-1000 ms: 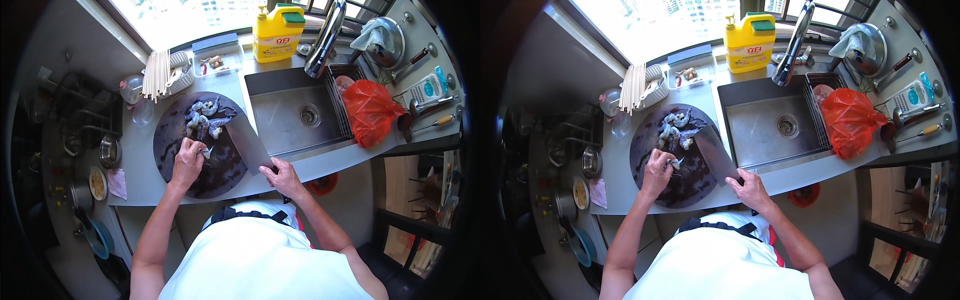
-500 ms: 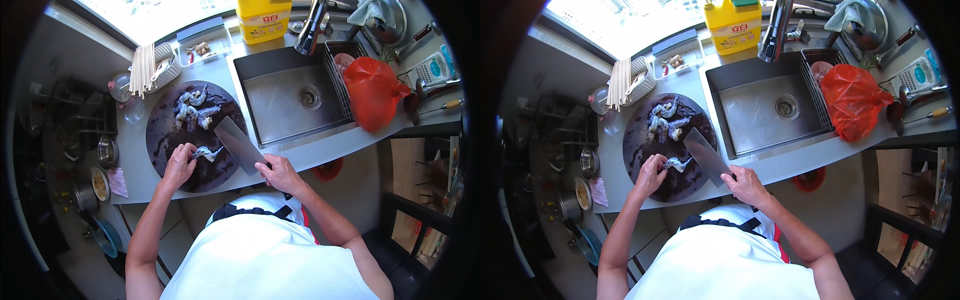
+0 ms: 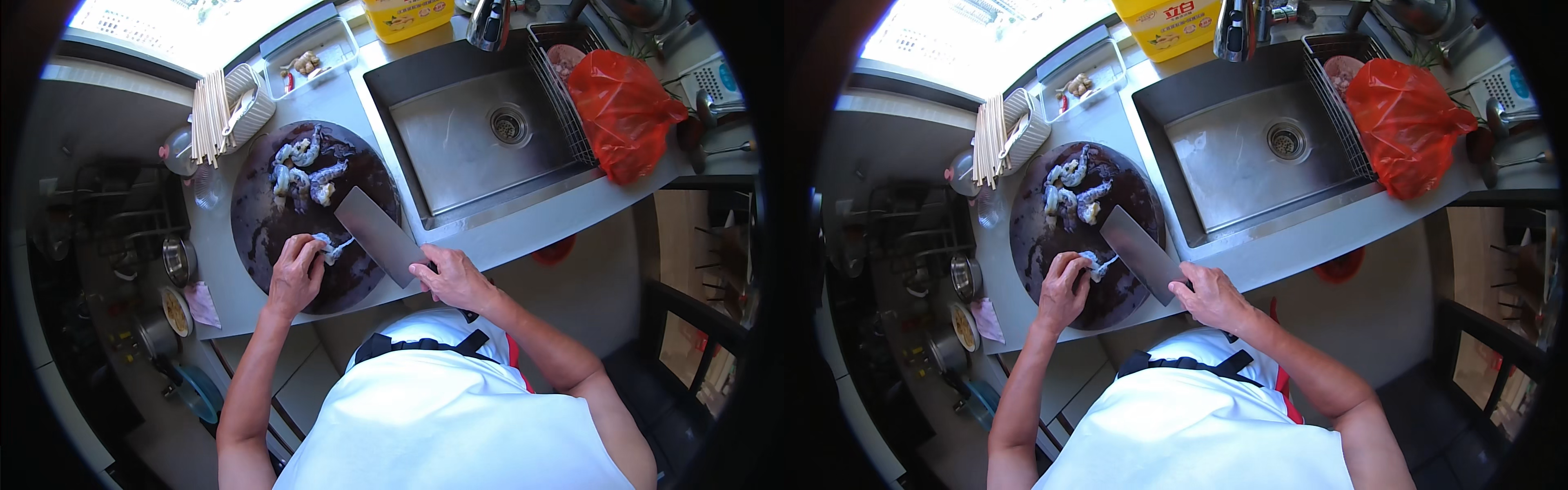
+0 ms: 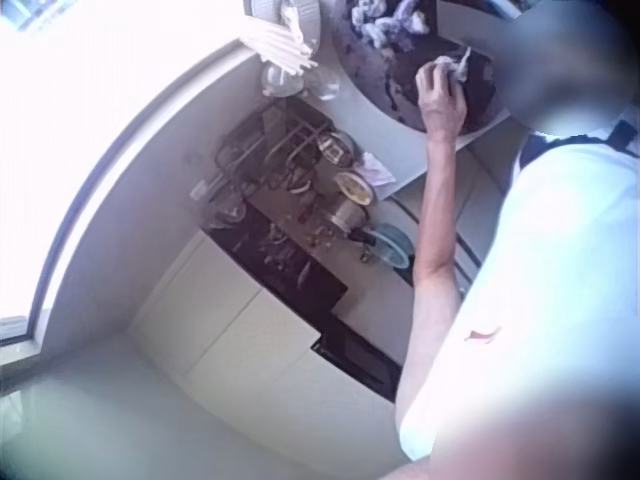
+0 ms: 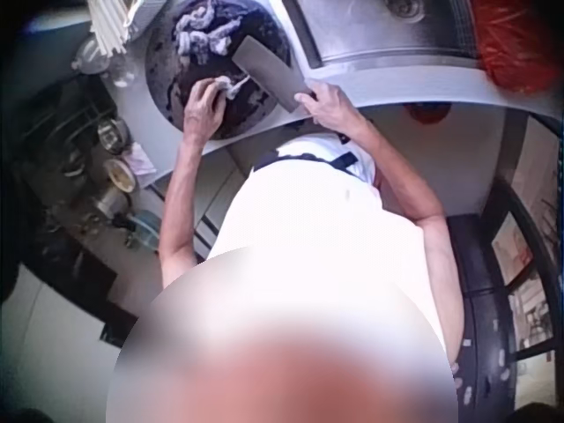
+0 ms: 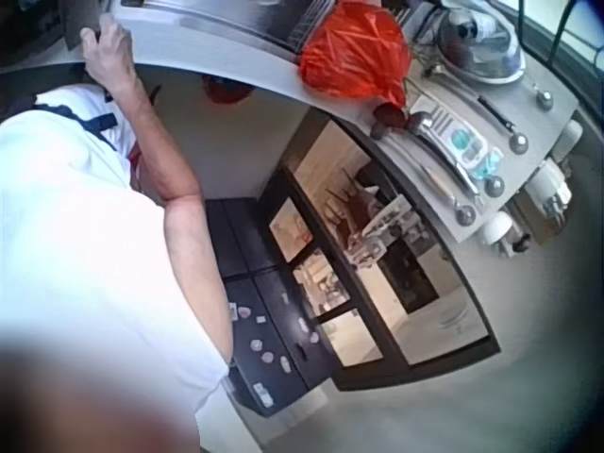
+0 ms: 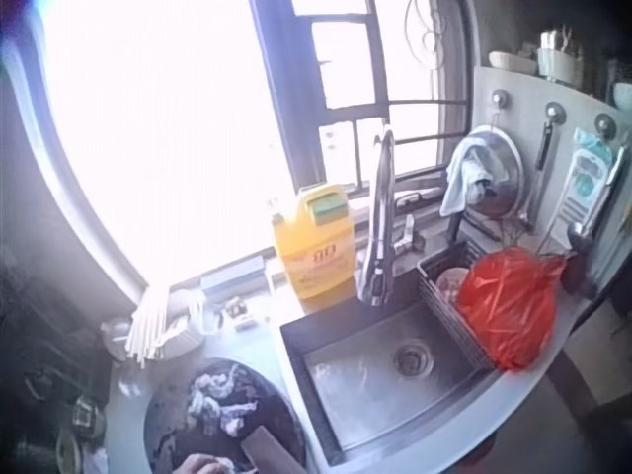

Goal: The person cleans and rinses small seafood items in a sink, discards shells into a red bowl, then uses a knife to cut the cleaned pieces on a wooden cutting board.

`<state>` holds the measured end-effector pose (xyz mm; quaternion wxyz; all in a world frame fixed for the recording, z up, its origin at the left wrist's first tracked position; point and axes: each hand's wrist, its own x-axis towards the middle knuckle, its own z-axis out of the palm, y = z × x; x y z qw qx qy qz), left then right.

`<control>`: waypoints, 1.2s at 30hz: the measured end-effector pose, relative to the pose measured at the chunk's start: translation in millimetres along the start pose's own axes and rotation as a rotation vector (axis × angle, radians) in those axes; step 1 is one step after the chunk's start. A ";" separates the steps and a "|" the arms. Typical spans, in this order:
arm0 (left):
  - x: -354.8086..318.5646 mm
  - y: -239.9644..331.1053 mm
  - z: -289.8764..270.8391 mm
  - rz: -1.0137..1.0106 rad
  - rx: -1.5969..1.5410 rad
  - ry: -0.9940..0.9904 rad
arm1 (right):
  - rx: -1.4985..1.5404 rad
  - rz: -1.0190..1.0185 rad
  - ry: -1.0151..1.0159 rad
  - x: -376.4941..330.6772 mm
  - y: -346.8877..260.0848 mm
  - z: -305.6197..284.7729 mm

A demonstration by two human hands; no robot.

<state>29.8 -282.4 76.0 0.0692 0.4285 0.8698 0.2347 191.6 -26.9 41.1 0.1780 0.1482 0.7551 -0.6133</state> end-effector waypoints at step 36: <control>-5.6 -24.9 -4.3 0.106 0.048 -0.022 | -0.222 -0.133 -0.078 -3.7 -41.5 21.0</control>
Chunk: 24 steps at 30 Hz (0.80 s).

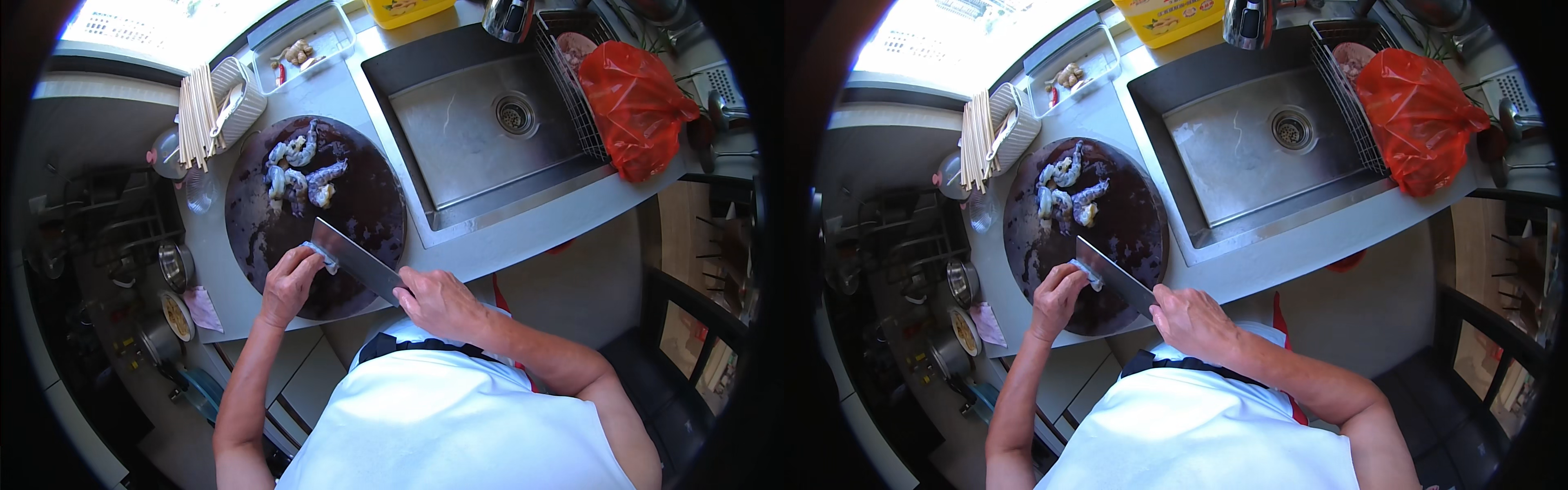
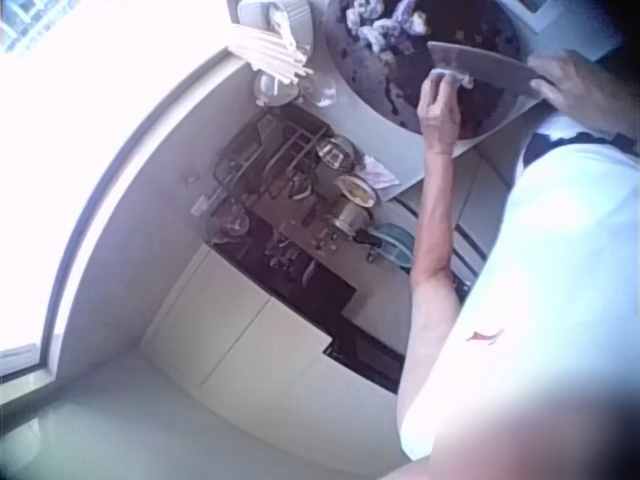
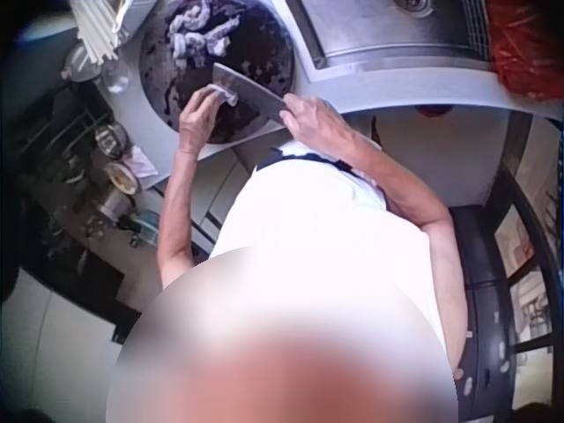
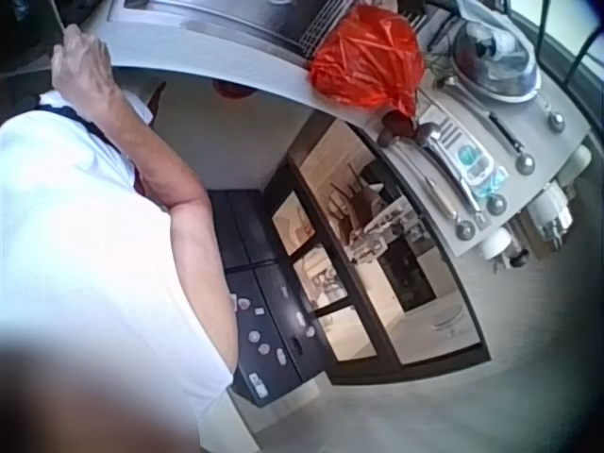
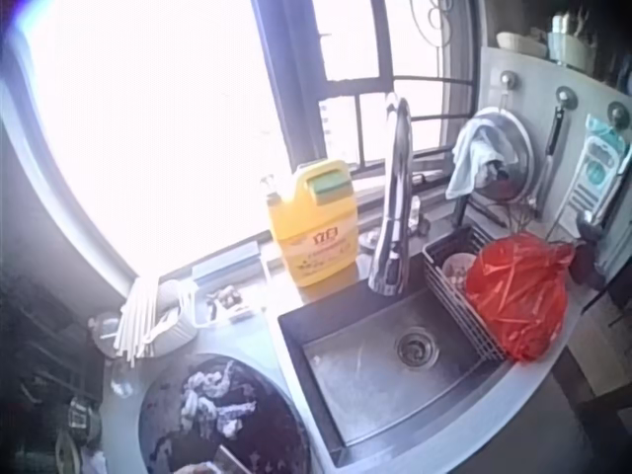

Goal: The person cleans and rinses small seafood items in a sink, discards shells into a red bowl, then uses a knife to cut the cleaned pieces on a wooden cutting board.

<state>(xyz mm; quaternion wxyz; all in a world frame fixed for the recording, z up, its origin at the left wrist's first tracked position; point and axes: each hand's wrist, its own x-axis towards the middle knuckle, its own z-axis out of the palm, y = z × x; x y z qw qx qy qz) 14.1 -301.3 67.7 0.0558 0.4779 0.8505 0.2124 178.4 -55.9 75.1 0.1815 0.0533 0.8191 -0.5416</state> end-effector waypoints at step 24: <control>28.5 -10.3 -22.5 0.029 -0.044 -0.404 | 0.111 -0.037 0.058 11.7 7.0 33.0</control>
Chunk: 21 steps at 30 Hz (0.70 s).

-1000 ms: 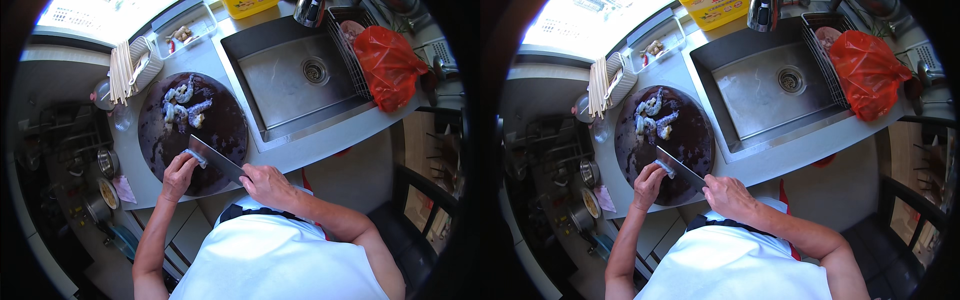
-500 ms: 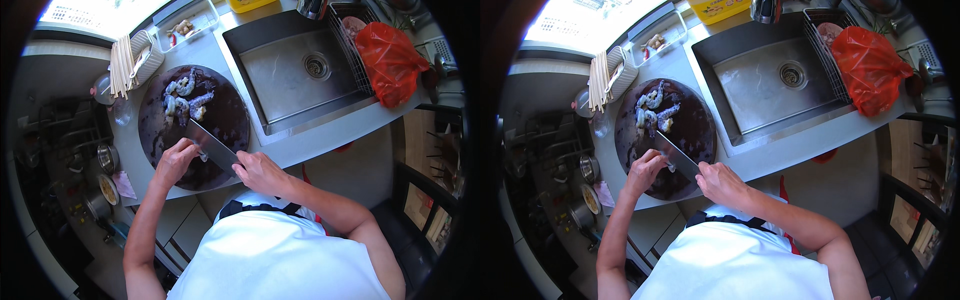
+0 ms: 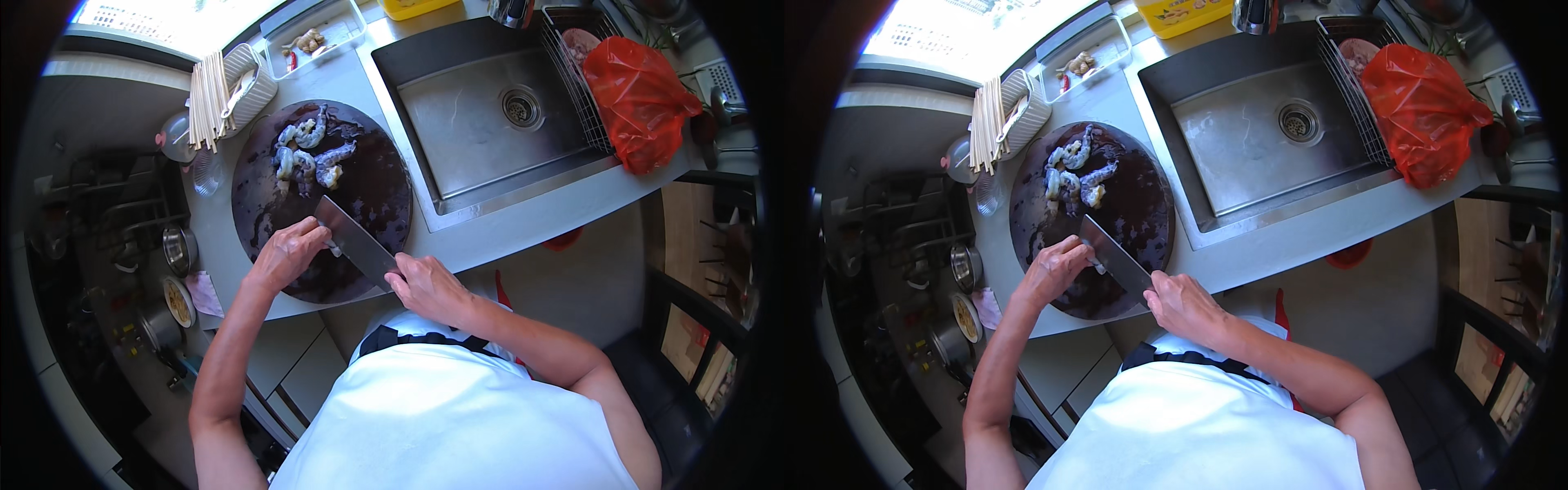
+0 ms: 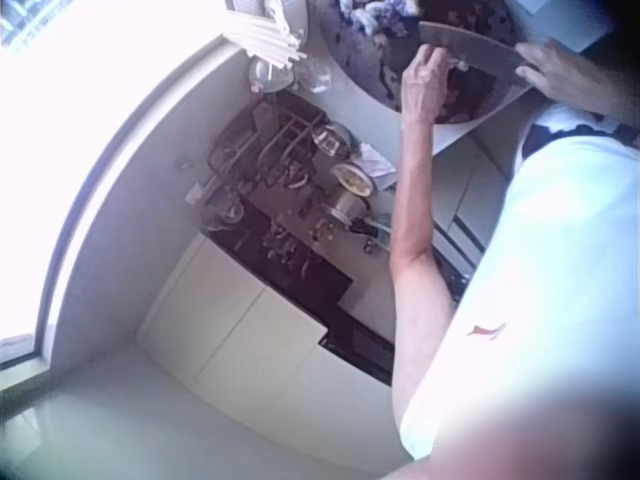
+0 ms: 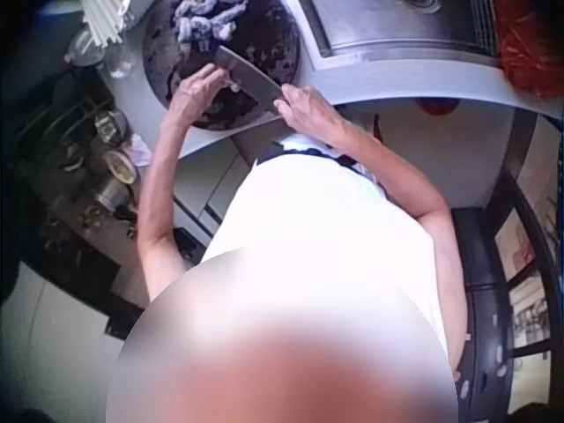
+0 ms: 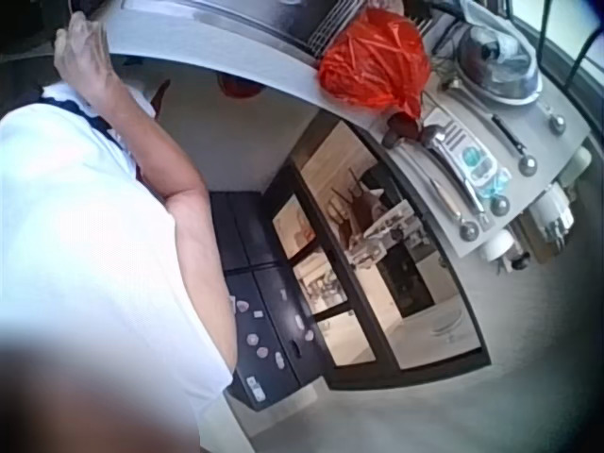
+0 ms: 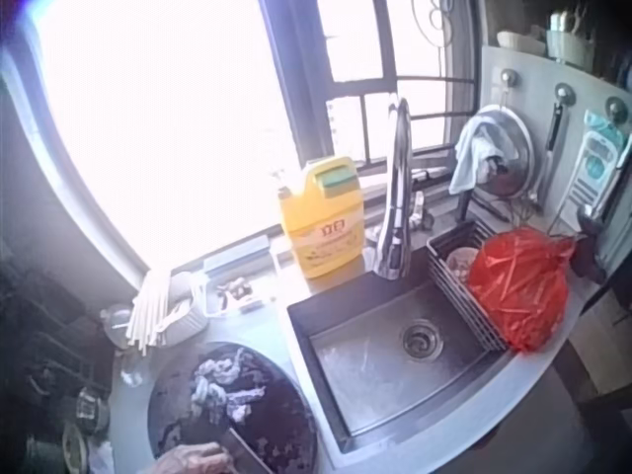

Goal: The person cleans and rinses small seafood items in a sink, discards shells into a red bowl, then uses a knife to cut the cleaned pieces on a wooden cutting board.

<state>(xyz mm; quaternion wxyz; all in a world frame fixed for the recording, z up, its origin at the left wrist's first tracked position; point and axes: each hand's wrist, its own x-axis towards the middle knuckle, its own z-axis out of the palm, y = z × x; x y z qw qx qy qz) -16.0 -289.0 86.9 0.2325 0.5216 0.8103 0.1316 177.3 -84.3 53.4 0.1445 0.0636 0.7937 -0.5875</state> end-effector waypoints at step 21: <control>-35.1 11.3 56.2 -0.131 0.057 0.525 | -0.172 0.046 -0.027 -14.6 -4.4 -9.8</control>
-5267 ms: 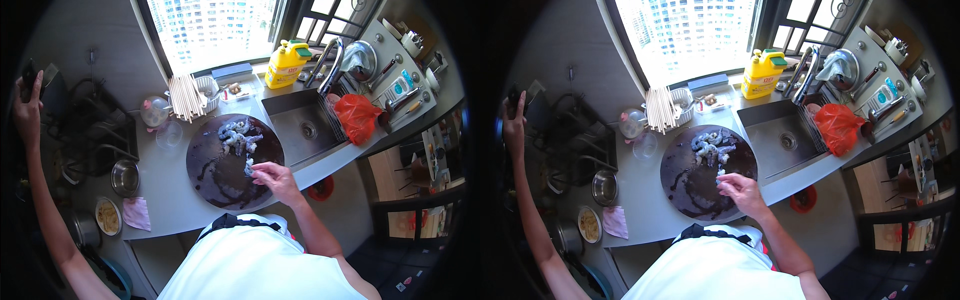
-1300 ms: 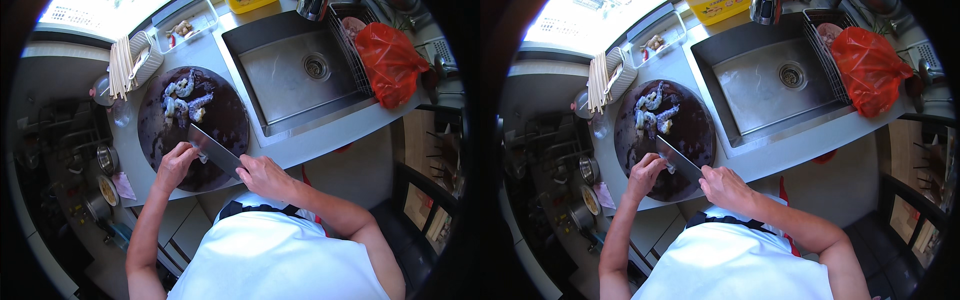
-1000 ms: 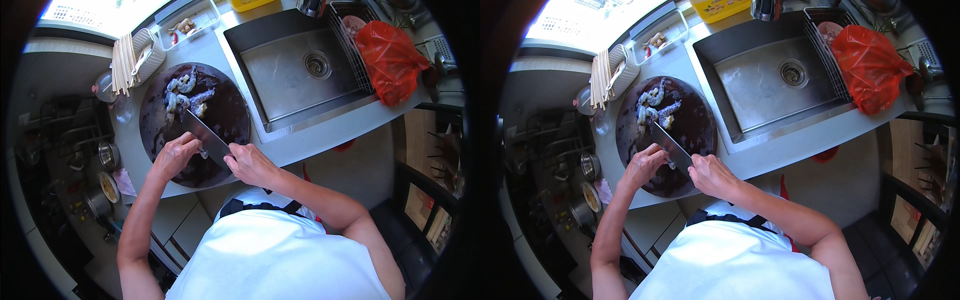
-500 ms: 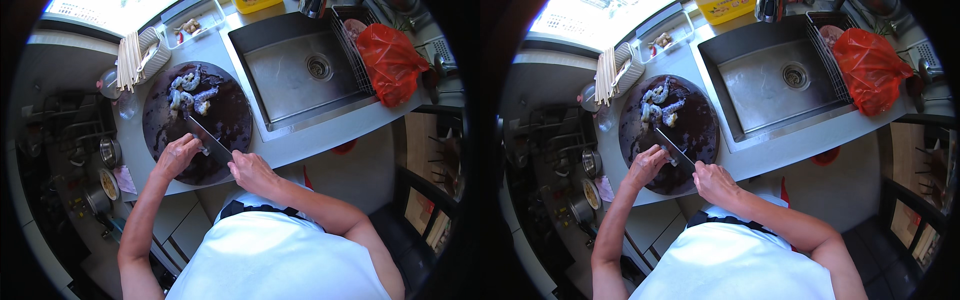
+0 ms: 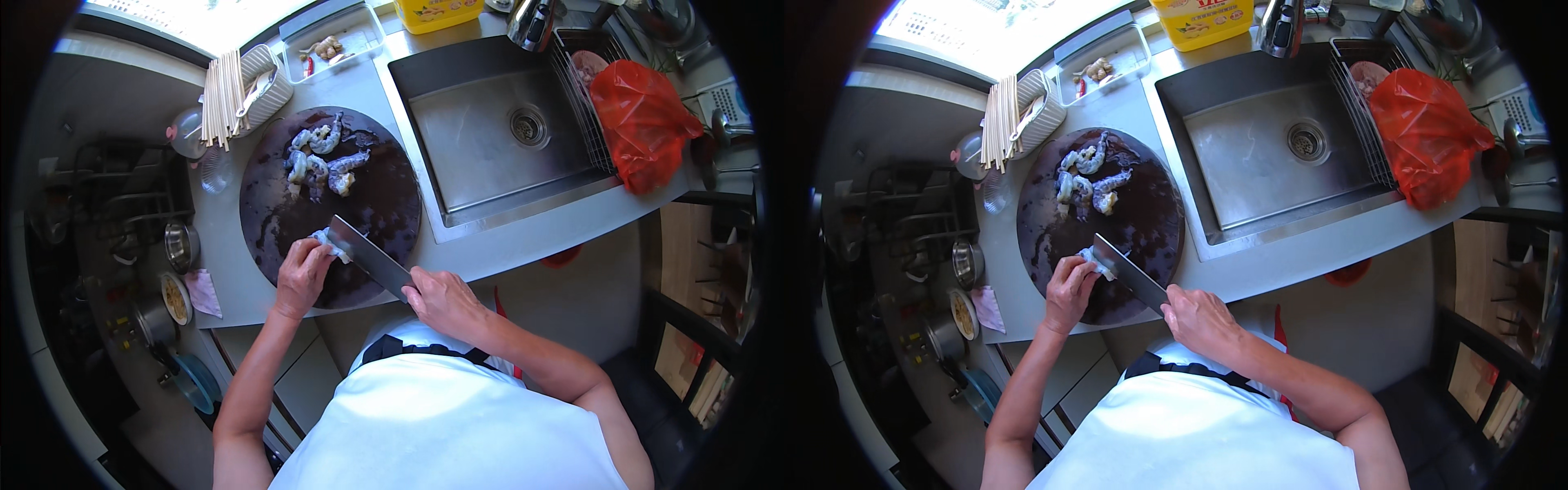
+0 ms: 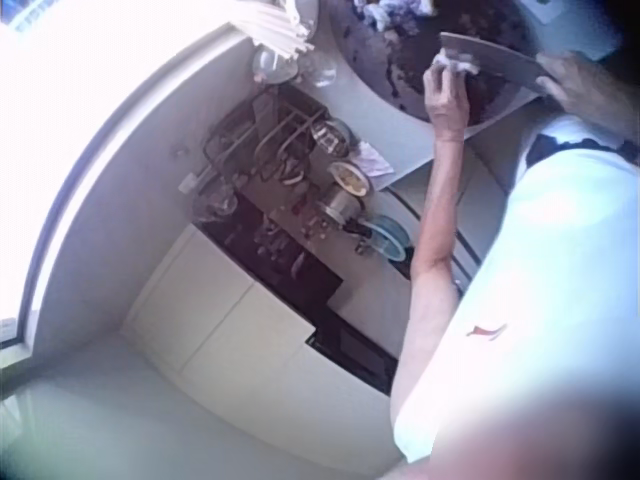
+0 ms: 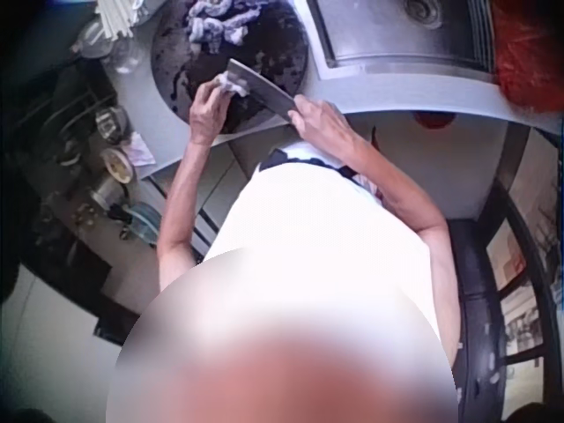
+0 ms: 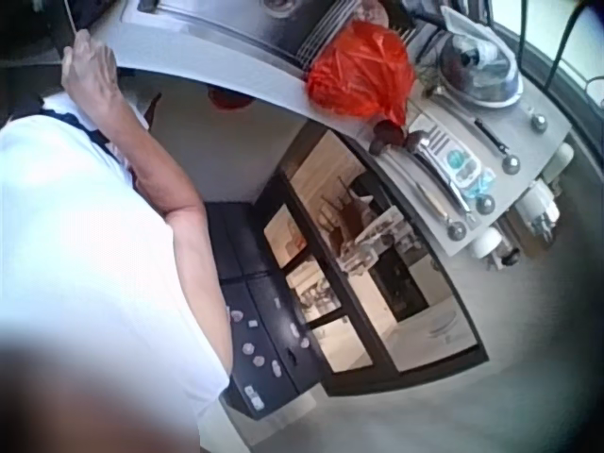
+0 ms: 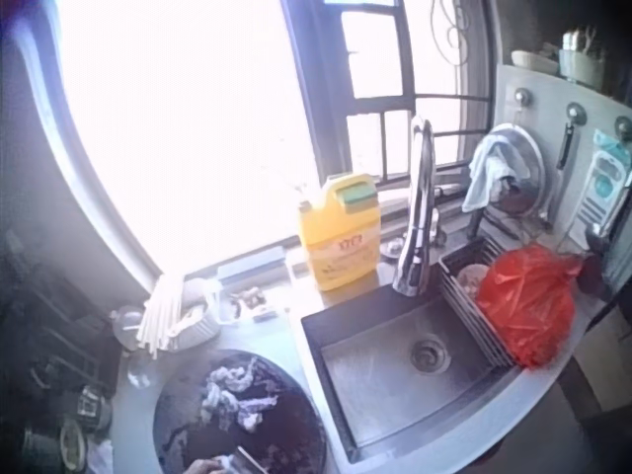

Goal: The person cleans and rinses small seafood items in a sink, discards shells into a red bowl, then uses a knife to cut the cleaned pieces on a wooden cutting board.

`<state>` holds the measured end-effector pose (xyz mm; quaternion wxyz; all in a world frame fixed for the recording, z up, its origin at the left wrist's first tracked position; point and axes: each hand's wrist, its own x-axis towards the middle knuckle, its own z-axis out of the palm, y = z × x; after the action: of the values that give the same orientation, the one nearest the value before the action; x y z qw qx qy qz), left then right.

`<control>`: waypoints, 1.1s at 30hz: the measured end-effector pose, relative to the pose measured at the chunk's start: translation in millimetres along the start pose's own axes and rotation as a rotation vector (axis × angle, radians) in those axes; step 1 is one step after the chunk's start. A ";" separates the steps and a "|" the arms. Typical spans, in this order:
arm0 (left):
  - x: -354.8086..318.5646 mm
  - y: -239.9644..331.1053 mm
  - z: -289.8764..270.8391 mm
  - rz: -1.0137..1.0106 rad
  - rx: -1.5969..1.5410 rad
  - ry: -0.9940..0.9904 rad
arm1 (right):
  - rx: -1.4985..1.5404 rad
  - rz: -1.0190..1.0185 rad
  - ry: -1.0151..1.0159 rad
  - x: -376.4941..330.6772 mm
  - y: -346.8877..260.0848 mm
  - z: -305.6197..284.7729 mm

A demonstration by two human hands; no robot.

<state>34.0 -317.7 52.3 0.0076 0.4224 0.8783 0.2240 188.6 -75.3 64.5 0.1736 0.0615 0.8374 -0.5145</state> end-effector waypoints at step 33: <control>-16.6 5.6 13.2 -0.030 0.023 0.194 | -0.312 -0.206 0.079 -0.8 -15.9 -0.3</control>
<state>51.5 -321.9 39.8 -0.0791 0.3854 0.8836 0.2538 184.7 -82.3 78.2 0.0944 -0.0321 0.9150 -0.3908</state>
